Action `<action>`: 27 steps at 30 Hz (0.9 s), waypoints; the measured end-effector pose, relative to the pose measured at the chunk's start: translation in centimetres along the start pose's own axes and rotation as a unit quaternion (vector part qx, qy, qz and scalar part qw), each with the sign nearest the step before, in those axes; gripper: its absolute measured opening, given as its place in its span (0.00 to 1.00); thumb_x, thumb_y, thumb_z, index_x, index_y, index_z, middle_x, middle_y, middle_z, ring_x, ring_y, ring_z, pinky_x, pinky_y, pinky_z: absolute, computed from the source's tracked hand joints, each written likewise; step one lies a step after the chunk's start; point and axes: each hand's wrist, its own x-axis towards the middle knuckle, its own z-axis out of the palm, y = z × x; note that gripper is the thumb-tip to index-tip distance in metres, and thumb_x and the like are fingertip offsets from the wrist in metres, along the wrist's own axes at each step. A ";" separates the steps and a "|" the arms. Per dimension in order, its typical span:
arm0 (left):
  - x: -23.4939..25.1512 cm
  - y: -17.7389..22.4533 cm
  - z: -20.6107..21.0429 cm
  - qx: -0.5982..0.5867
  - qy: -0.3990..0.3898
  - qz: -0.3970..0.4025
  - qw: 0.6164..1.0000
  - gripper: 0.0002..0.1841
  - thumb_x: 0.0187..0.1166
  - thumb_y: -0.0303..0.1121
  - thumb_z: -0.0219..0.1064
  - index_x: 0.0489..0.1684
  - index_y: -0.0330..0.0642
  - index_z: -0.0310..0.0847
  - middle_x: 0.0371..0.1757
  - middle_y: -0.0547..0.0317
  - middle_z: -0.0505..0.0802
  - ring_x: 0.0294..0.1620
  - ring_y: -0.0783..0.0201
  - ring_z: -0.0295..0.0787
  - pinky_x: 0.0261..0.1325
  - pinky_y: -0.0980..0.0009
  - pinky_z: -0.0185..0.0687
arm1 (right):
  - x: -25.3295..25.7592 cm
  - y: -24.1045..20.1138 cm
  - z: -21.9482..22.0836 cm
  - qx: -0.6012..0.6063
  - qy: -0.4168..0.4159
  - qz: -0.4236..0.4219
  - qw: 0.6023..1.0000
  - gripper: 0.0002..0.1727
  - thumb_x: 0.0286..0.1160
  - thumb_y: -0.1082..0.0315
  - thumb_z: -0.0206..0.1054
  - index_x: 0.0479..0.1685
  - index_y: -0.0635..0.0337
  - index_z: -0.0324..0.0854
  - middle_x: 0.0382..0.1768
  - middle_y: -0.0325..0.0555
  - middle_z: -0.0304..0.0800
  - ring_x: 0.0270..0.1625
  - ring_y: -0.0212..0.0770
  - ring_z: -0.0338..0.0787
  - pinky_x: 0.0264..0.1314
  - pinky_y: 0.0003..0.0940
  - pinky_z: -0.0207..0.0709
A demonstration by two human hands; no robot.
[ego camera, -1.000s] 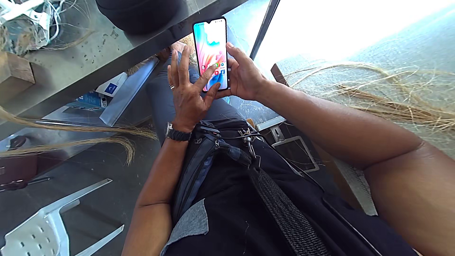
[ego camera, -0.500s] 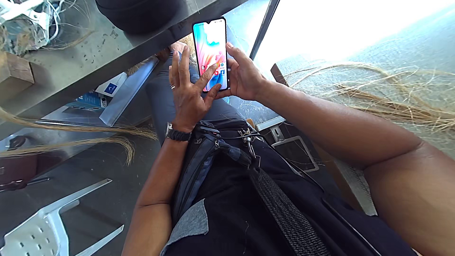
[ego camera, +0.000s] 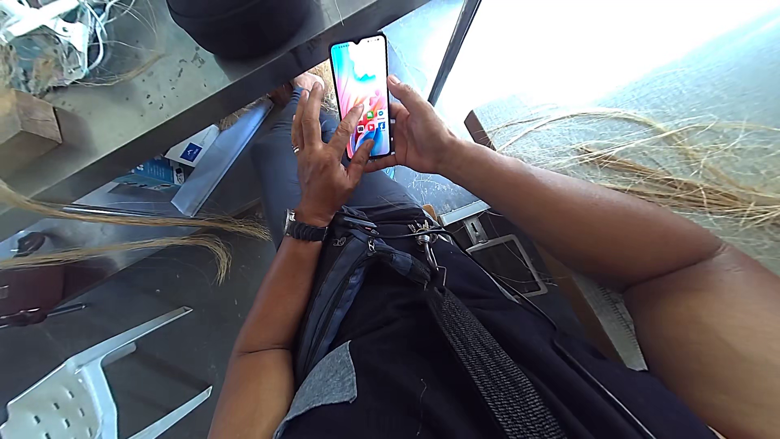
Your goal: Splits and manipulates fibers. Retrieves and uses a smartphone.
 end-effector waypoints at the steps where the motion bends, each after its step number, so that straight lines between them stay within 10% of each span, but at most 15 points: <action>1: 0.0 0.0 0.0 -0.003 0.008 -0.010 1.000 0.24 0.84 0.52 0.64 0.77 0.58 0.83 0.89 0.35 0.65 0.94 0.37 0.49 0.92 0.40 0.47 | 0.0 0.0 0.0 0.000 -0.002 -0.001 1.000 0.42 0.88 0.29 0.32 0.86 0.48 0.62 0.71 0.56 0.83 0.67 0.58 0.88 0.59 0.63 0.87; 7: -0.1 -0.5 -0.1 0.007 0.047 -0.089 0.995 0.29 0.87 0.48 0.59 0.84 0.43 0.73 0.85 0.36 0.70 0.90 0.43 0.59 0.90 0.48 0.56 | 0.2 0.1 -0.3 0.005 -0.014 -0.005 1.000 0.43 0.87 0.28 0.32 0.88 0.47 0.60 0.75 0.57 0.79 0.71 0.60 0.86 0.60 0.66 0.86; 27: -0.3 -0.7 0.2 -0.018 0.026 -0.091 0.995 0.20 0.87 0.43 0.60 0.68 0.43 0.86 0.83 0.38 0.74 0.87 0.45 0.63 0.87 0.53 0.61 | 0.3 0.2 -0.4 -0.004 -0.022 -0.006 1.000 0.41 0.87 0.29 0.33 0.83 0.48 0.66 0.70 0.55 0.84 0.67 0.58 0.89 0.57 0.63 0.87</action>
